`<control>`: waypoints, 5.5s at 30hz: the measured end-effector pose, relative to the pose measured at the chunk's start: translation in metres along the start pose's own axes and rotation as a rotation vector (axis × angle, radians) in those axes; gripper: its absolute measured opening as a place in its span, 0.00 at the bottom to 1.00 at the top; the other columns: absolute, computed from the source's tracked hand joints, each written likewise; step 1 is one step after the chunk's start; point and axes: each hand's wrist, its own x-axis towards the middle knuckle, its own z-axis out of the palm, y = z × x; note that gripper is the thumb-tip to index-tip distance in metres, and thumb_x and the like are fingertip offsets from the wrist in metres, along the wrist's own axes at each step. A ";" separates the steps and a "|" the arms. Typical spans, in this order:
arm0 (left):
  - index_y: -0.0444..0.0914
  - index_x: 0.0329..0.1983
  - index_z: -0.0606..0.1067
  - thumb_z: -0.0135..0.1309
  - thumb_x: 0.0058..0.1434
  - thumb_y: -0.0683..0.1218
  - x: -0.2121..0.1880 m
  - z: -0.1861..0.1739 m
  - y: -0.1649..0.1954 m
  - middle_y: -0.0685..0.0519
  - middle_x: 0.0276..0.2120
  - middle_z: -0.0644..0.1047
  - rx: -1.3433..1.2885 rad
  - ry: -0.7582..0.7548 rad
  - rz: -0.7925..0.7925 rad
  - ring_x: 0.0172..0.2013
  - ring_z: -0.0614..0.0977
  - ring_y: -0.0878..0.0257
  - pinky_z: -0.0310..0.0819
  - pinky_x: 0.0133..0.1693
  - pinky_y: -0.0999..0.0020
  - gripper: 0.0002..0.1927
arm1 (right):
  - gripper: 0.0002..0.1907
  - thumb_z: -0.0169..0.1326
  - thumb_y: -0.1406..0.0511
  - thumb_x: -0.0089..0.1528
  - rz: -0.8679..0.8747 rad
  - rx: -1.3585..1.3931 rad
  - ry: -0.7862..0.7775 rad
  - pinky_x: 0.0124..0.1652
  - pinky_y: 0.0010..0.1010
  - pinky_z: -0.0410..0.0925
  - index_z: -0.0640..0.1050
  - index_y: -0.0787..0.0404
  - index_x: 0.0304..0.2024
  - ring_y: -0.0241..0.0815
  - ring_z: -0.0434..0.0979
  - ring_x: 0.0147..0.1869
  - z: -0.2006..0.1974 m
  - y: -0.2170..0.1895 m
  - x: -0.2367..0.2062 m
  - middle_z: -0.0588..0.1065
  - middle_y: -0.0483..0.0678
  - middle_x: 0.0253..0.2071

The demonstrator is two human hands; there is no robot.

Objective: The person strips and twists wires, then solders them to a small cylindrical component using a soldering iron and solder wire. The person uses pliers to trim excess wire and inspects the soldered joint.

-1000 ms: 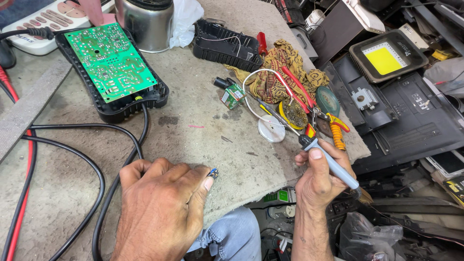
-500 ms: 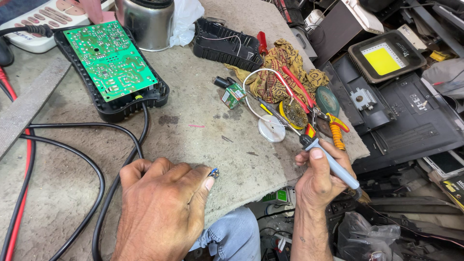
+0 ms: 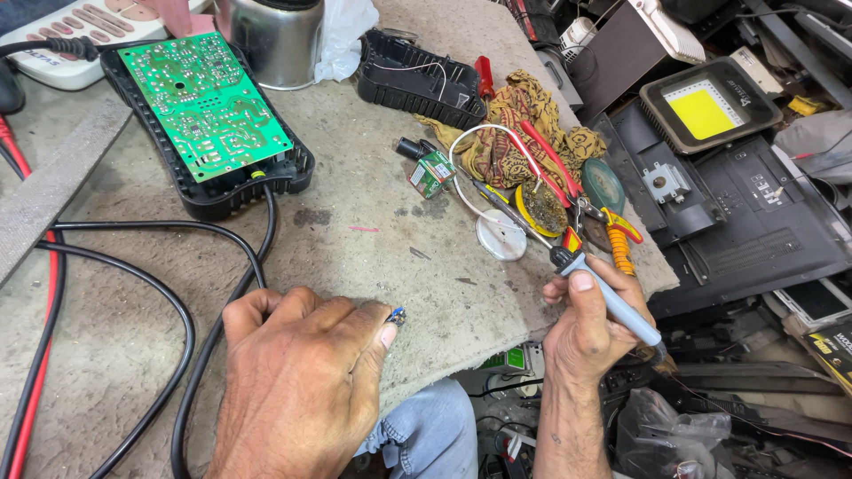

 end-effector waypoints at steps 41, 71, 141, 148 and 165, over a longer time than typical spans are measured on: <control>0.42 0.40 0.83 0.60 0.55 0.47 0.008 -0.014 0.012 0.57 0.32 0.82 -0.048 0.030 -0.010 0.40 0.79 0.57 0.58 0.52 0.48 0.10 | 0.13 0.60 0.70 0.62 0.019 -0.035 -0.043 0.31 0.33 0.73 0.77 0.73 0.47 0.45 0.78 0.30 0.006 -0.004 0.001 0.78 0.58 0.36; 0.42 0.31 0.83 0.56 0.59 0.46 0.006 -0.025 0.020 0.52 0.27 0.81 -0.024 0.060 0.025 0.35 0.78 0.52 0.59 0.44 0.50 0.07 | 0.11 0.58 0.68 0.63 0.105 0.219 -0.138 0.26 0.36 0.69 0.75 0.71 0.42 0.48 0.75 0.26 -0.044 -0.030 -0.001 0.75 0.59 0.30; 0.42 0.34 0.84 0.57 0.55 0.44 -0.003 -0.021 0.013 0.55 0.28 0.81 -0.021 0.071 0.104 0.34 0.76 0.56 0.57 0.46 0.51 0.07 | 0.15 0.63 0.69 0.62 -0.169 0.080 -0.420 0.31 0.35 0.76 0.73 0.74 0.45 0.51 0.81 0.31 -0.054 -0.086 -0.017 0.76 0.60 0.36; 0.41 0.38 0.84 0.56 0.57 0.44 -0.003 -0.023 0.015 0.55 0.29 0.81 -0.020 0.062 0.083 0.34 0.76 0.56 0.57 0.46 0.52 0.08 | 0.14 0.66 0.70 0.63 -0.304 -0.074 -0.481 0.45 0.38 0.76 0.75 0.73 0.44 0.50 0.80 0.35 -0.056 -0.092 -0.032 0.79 0.60 0.37; 0.44 0.36 0.85 0.59 0.60 0.49 0.001 -0.024 0.020 0.58 0.26 0.79 0.023 -0.015 0.031 0.36 0.75 0.56 0.57 0.47 0.52 0.07 | 0.11 0.55 0.64 0.64 0.284 0.549 -0.050 0.29 0.29 0.68 0.75 0.67 0.43 0.42 0.74 0.30 -0.064 -0.018 0.012 0.76 0.53 0.33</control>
